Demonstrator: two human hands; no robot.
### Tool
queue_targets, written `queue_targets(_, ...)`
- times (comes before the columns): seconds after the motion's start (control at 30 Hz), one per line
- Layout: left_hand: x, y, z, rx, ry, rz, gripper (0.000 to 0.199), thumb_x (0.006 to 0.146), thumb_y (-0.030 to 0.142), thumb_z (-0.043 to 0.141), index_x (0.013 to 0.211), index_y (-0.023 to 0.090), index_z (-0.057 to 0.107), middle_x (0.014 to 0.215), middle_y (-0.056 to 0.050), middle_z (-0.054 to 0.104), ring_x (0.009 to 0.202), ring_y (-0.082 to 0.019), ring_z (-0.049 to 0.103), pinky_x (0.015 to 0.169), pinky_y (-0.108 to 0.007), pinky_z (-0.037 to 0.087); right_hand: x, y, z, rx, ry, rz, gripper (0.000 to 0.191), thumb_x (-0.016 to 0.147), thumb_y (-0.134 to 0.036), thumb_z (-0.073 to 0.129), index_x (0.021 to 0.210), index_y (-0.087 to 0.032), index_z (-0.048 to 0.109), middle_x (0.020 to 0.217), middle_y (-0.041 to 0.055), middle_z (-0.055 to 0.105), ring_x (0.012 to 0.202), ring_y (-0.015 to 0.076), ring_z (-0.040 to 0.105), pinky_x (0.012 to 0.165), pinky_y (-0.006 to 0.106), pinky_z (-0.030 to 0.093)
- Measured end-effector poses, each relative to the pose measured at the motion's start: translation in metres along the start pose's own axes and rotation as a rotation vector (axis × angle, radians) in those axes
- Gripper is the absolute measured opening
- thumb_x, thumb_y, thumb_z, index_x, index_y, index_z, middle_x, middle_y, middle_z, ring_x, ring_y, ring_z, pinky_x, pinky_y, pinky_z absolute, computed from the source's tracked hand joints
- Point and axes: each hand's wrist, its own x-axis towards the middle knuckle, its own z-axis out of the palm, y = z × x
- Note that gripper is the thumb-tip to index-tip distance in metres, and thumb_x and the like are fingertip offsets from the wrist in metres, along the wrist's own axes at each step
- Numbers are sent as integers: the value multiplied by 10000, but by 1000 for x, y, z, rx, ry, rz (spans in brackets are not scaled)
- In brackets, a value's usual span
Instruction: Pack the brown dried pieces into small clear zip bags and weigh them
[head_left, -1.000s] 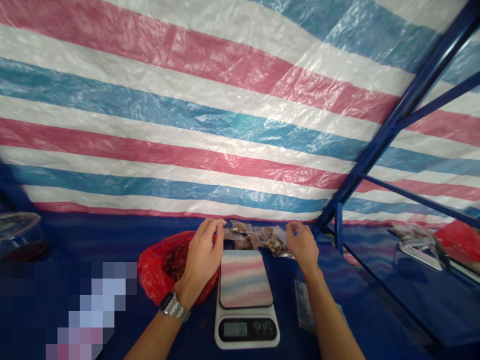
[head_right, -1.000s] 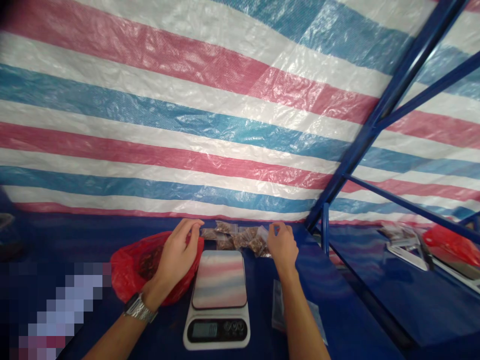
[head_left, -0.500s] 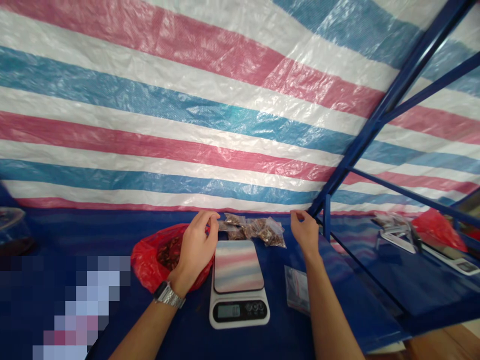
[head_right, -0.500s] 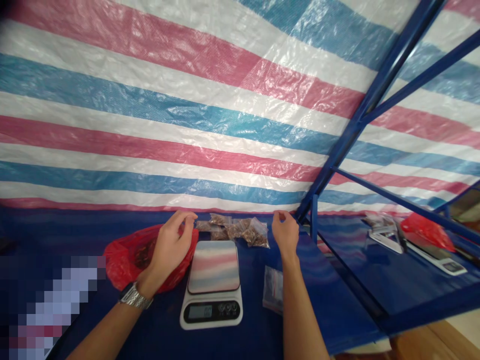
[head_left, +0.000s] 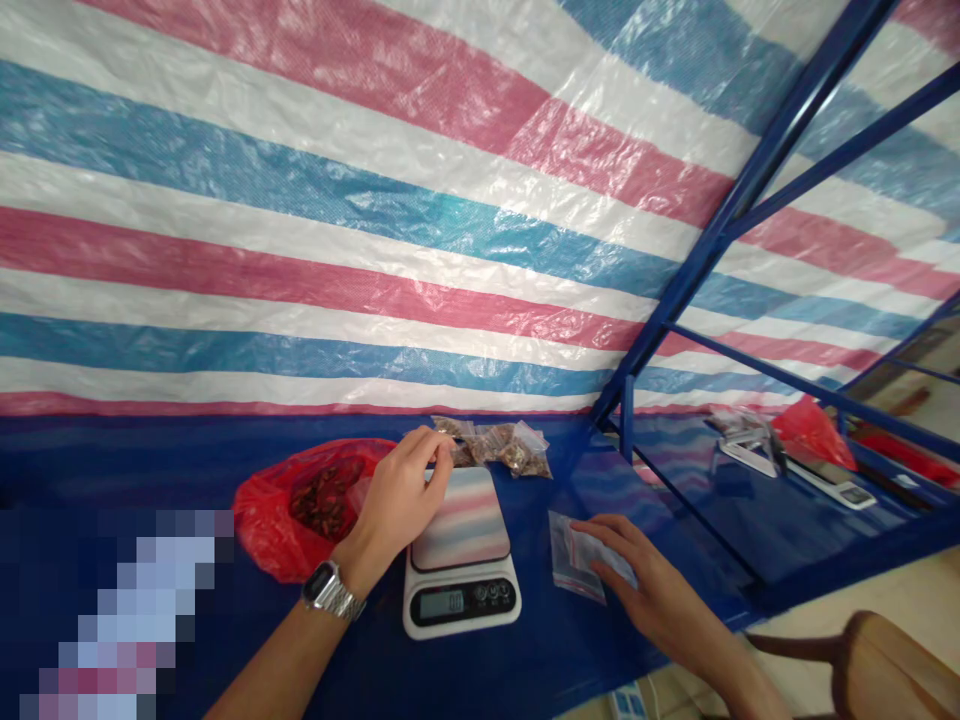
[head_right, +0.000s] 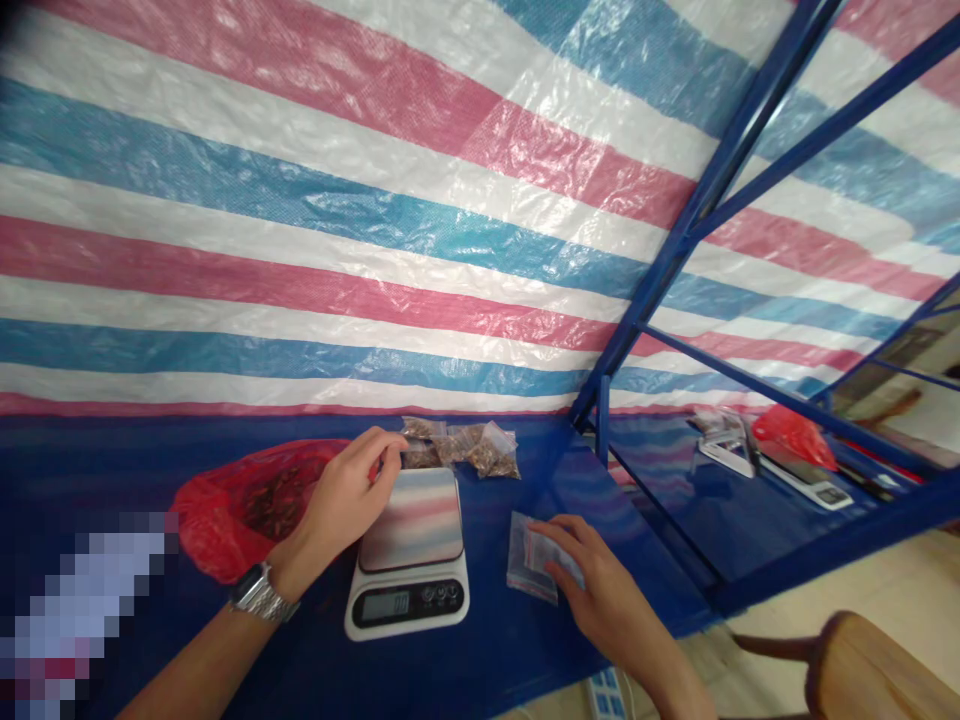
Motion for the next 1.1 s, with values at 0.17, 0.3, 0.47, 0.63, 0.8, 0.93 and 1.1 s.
queue_targets(0.17,-3,12,8,-11,-52,86,240,1042,212,422,1004,229,659,967,-48,710,961,-207,685,887,-326,511,10,-8,-6,-31,-141,-20,428,1004,-237,467,1376,-318,661,1195,91,671,973,223,720,900,342,565)
queue_targets(0.3,-4,18,10,-50,-142,102,283,1050,222,398,997,218,676,978,-68,707,964,-215,683,894,-341,514,22,-19,-11,-63,-109,13,222,984,-259,516,1048,-272,728,1066,57,672,831,203,701,818,329,547)
queue_targets(0.47,-9,29,10,-325,-252,-26,295,989,394,616,1245,257,670,1216,-94,708,1135,-244,672,994,-363,523,47,-61,-22,67,24,-133,155,1023,-324,532,987,-258,667,1062,75,655,957,231,666,878,347,518)
queue_targets(0.63,-10,35,12,-715,-355,-171,666,818,417,828,1410,240,579,1454,-130,612,1301,-294,608,1068,-393,504,90,-131,-16,186,-6,-408,156,1043,-281,518,1049,-263,673,1123,81,637,1053,233,626,934,349,495)
queue_targets(0.8,2,25,5,-880,-200,-396,371,879,420,729,1159,182,683,1166,-78,717,1118,-249,651,981,-355,496,142,-159,-2,183,-73,-535,186,1014,-186,486,1019,-238,665,1089,75,621,960,209,620,843,331,487)
queue_targets(0.93,10,15,-4,-962,-5,-509,233,807,323,729,983,178,684,944,-17,697,924,-189,635,846,-287,475,180,-164,-3,140,-201,-556,168,993,-219,519,919,-201,668,1022,64,629,914,201,618,836,328,472)
queue_targets(1.1,12,11,-12,-1003,-23,-557,119,766,268,698,809,157,699,772,-3,655,731,-138,569,716,-247,428,200,-172,-21,118,-354,-493,156,936,-301,607,912,-206,728,933,42,682,841,197,631,777,305,472)
